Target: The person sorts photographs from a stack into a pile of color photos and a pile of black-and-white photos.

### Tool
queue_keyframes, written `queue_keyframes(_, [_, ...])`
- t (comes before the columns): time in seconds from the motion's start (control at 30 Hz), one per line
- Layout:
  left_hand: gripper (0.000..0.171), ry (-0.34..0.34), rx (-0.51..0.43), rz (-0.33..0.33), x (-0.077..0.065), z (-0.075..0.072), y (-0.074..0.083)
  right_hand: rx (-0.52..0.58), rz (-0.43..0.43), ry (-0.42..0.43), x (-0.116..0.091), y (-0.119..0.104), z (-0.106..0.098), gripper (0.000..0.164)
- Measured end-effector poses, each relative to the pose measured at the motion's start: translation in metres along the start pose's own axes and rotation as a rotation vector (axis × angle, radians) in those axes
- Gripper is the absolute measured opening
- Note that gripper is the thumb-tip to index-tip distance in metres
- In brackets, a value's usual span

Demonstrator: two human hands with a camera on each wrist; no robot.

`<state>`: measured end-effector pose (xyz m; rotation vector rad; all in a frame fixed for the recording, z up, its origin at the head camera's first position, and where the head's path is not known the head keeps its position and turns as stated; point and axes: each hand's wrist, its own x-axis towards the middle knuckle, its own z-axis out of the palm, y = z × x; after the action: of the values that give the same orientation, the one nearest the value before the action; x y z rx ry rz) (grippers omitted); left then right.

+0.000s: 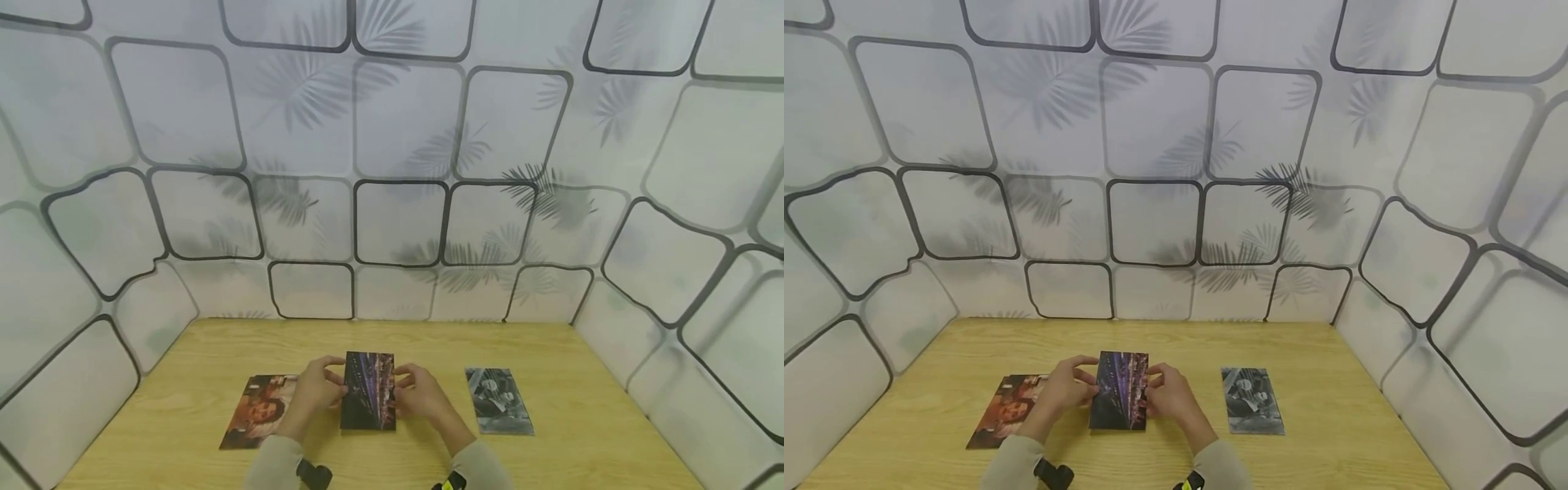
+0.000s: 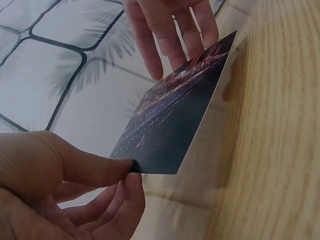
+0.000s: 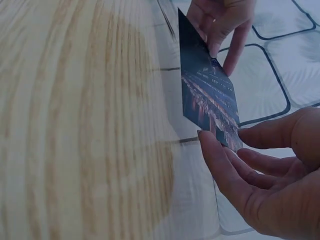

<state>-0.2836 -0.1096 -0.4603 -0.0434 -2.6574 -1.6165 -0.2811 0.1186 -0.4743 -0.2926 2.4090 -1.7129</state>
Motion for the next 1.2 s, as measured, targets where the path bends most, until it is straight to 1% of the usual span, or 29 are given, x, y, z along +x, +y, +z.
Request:
queue_keyframes(0.13, [0.058, 0.016, 0.063, 0.029, -0.001, -0.003, 0.004, -0.008, -0.016, 0.017, -0.001, -0.004, 0.003, 0.042])
queue_keyframes(0.2, [0.058, 0.020, 0.078, 0.023, -0.003, -0.006, 0.004, 0.010, -0.026, 0.023, -0.001, -0.006, 0.005, 0.040])
queue_keyframes(0.37, [0.059, -0.005, 0.055, -0.006, -0.007, -0.014, 0.001, 0.063, -0.054, 0.033, 0.000, -0.008, 0.013, 0.036])
queue_keyframes(0.47, [0.058, -0.001, 0.048, -0.004, -0.009, -0.021, -0.001, 0.058, -0.068, 0.035, 0.002, -0.010, 0.019, 0.036])
queue_keyframes(0.63, [0.058, 0.021, 0.082, -0.016, -0.012, -0.034, -0.002, 0.033, -0.076, 0.029, 0.009, -0.015, 0.029, 0.036])
queue_keyframes(0.73, [0.058, 0.011, 0.053, -0.046, -0.013, -0.041, -0.003, 0.035, -0.075, 0.023, 0.013, -0.018, 0.036, 0.034])
queue_keyframes(0.83, [0.059, 0.001, 0.040, -0.062, -0.015, -0.047, -0.007, 0.042, -0.076, 0.014, 0.015, -0.019, 0.044, 0.034])
queue_keyframes(0.9, [0.059, -0.005, 0.051, -0.068, -0.017, -0.053, -0.009, 0.042, -0.078, 0.005, 0.017, -0.020, 0.049, 0.034])
queue_keyframes(1.03, [0.057, -0.010, 0.134, -0.039, -0.019, -0.066, -0.016, 0.033, -0.089, -0.012, 0.020, -0.022, 0.062, 0.033])
queue_keyframes(1.13, [0.056, -0.009, 0.173, -0.021, -0.020, -0.076, -0.021, 0.015, -0.107, -0.016, 0.023, -0.026, 0.072, 0.032])
queue_keyframes(1.2, [0.057, -0.004, 0.176, -0.030, -0.021, -0.082, -0.023, 0.005, -0.116, -0.020, 0.024, -0.029, 0.078, 0.032])
